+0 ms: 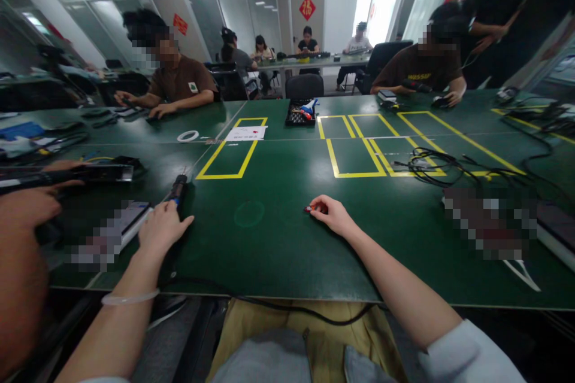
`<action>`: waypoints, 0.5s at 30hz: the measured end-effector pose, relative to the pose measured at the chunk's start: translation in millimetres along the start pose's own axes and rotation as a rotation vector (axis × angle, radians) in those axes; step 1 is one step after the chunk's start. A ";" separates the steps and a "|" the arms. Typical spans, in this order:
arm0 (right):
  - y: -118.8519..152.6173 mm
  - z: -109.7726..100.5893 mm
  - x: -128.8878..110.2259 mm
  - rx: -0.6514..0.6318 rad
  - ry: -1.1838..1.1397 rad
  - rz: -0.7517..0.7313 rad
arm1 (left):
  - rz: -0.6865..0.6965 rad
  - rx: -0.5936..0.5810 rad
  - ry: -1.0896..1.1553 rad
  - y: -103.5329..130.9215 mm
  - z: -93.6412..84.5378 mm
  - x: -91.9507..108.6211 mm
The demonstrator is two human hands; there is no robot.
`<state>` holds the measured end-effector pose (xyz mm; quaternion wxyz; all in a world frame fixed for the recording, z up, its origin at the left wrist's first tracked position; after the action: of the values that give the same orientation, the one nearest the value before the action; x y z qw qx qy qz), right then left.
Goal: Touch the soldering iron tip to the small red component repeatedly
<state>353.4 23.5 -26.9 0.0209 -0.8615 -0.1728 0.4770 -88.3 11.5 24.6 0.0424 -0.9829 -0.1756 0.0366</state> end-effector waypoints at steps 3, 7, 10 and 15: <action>0.5 0.0 -1.2 0.000 0.004 -0.005 | -0.004 -0.099 0.050 -5.8 12.3 -32.6; 0.7 0.1 -1.8 0.001 0.008 0.003 | 0.019 -0.117 0.123 -10.8 13.6 -43.2; 0.7 -0.5 -2.4 0.003 0.015 0.001 | 0.022 -0.123 0.115 -11.7 10.6 -36.7; 0.2 -1.5 -0.9 0.015 0.015 -0.013 | 0.078 -0.119 0.227 -4.8 3.9 -4.4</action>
<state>354.3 23.2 -25.4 0.0319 -0.8638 -0.1745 0.4715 -94.4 14.7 21.4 0.0022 -0.9876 -0.1331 -0.0836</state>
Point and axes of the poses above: each hand's wrist, its own y-axis away from the middle knuckle, its own z-axis out of the palm, x = y × z, the point moved 5 cm from there along -y, towards the middle knuckle, and after that the axes turned 9 degrees about y, right-handed, at the moved point
